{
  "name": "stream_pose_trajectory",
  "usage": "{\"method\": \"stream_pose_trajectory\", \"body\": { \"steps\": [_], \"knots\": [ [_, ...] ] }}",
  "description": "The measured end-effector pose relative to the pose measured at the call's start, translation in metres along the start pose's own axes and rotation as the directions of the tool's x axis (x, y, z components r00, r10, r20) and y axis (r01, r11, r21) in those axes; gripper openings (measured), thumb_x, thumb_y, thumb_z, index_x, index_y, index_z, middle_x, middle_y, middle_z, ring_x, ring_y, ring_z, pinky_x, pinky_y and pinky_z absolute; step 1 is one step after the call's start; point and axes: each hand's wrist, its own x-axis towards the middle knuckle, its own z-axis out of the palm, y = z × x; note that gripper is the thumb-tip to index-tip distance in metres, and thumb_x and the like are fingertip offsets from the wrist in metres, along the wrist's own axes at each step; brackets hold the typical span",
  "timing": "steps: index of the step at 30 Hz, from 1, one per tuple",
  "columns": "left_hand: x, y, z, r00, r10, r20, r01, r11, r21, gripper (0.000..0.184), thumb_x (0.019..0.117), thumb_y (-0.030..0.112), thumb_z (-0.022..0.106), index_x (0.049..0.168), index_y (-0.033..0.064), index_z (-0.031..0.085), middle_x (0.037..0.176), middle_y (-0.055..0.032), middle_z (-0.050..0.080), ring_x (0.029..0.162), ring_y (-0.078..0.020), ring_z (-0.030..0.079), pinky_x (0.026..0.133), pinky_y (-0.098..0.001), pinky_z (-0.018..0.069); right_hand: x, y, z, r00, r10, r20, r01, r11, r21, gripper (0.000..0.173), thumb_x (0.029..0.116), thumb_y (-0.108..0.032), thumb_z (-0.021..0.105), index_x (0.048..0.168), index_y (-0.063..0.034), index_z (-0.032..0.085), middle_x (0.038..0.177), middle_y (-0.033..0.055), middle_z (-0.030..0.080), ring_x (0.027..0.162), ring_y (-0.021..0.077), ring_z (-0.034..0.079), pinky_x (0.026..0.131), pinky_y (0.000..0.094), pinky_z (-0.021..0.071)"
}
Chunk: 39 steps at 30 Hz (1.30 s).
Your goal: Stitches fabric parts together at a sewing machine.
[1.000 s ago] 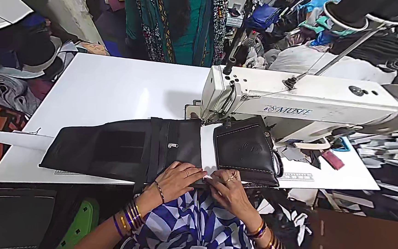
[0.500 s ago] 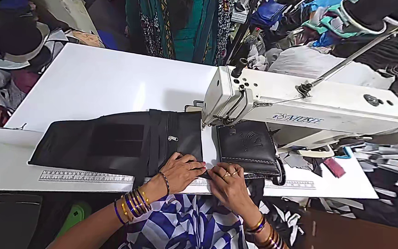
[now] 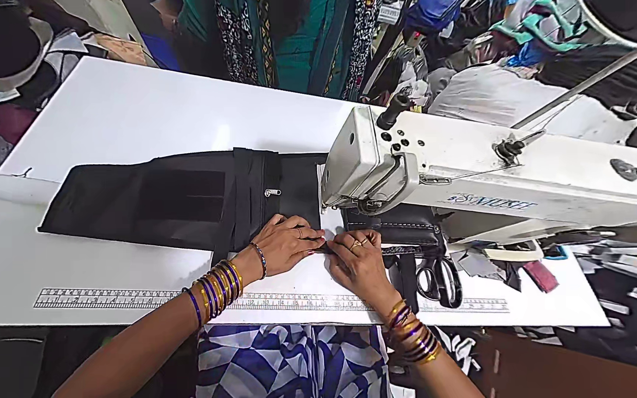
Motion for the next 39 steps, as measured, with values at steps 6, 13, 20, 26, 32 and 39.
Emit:
{"method": "stream_pose_trajectory", "body": {
  "steps": [6, 13, 20, 26, 32, 39],
  "knots": [
    [0.011, -0.014, -0.003, 0.999, -0.012, -0.030, 0.013, 1.000, 0.026, 0.038, 0.1065, 0.027, 0.044, 0.131, 0.0195, 0.072, 0.139, 0.0004, 0.066, 0.133, -0.0277, 0.056, 0.100, -0.0530, 0.0422, 0.012, 0.010, 0.009, 0.999, 0.038, 0.003, -0.038, 0.999, 0.004, 0.032, 0.0922, -0.022, 0.051, 0.099, -0.0076, 0.079, 0.099, 0.0098, 0.076, 0.092, 0.0281, 0.070, 0.088, 0.0542, 0.0439],
    [0.014, -0.019, -0.007, 1.000, 0.005, 0.018, -0.005, 0.999, 0.035, 0.040, 0.1082, 0.029, 0.041, 0.133, 0.0191, 0.070, 0.141, -0.0012, 0.065, 0.134, -0.0272, 0.055, 0.102, -0.0517, 0.0409, 0.015, 0.010, 0.010, 0.998, 0.050, -0.026, -0.050, 0.999, -0.007, 0.031, 0.0916, -0.022, 0.052, 0.097, -0.0086, 0.079, 0.099, 0.0100, 0.077, 0.091, 0.0287, 0.071, 0.087, 0.0551, 0.0455],
    [0.017, 0.043, -0.025, 0.629, -0.216, -0.746, -0.152, 0.908, -0.391, 0.019, 0.0939, 0.010, 0.063, 0.100, 0.0021, 0.079, 0.089, -0.0051, 0.077, 0.082, -0.0073, 0.071, 0.082, -0.0273, 0.0570, 0.012, 0.009, 0.006, 0.988, -0.074, -0.133, 0.071, 0.997, -0.029, 0.030, 0.0942, -0.018, 0.051, 0.099, -0.0083, 0.078, 0.099, 0.0128, 0.076, 0.097, 0.0325, 0.069, 0.095, 0.0544, 0.0415],
    [0.052, 0.074, -0.043, 0.546, 0.015, -0.838, 0.080, 0.994, 0.069, 0.020, 0.0903, 0.019, 0.071, 0.106, 0.0156, 0.082, 0.081, -0.0071, 0.076, 0.069, -0.0238, 0.069, 0.061, -0.0409, 0.0492, -0.010, -0.005, -0.009, 0.957, 0.017, -0.290, -0.010, 1.000, 0.026, 0.027, 0.0928, -0.017, 0.052, 0.094, -0.0060, 0.077, 0.099, 0.0178, 0.074, 0.099, 0.0318, 0.067, 0.094, 0.0454, 0.0449],
    [0.052, 0.060, -0.047, 0.648, 0.035, -0.761, -0.079, 0.997, -0.022, 0.010, 0.0892, 0.014, 0.073, 0.088, 0.0078, 0.081, 0.080, -0.0083, 0.074, 0.075, -0.0237, 0.070, 0.064, -0.0398, 0.0510, -0.039, -0.013, -0.053, 0.955, 0.132, -0.264, -0.115, 0.990, 0.081, 0.024, 0.0920, -0.012, 0.054, 0.091, -0.0008, 0.076, 0.102, 0.0185, 0.073, 0.105, 0.0274, 0.065, 0.097, 0.0356, 0.0469],
    [-0.085, 0.037, -0.103, 0.833, -0.432, 0.347, 0.493, 0.863, -0.110, 0.029, 0.0965, 0.023, 0.071, 0.116, 0.0022, 0.076, 0.113, -0.0243, 0.072, 0.112, -0.0444, 0.065, 0.100, -0.0649, 0.0435, -0.043, 0.000, -0.143, 0.977, 0.157, -0.147, -0.150, 0.987, 0.063, 0.026, 0.0937, -0.015, 0.057, 0.094, 0.0018, 0.077, 0.096, 0.0163, 0.074, 0.099, 0.0176, 0.067, 0.093, 0.0251, 0.0488]
  ]
}}
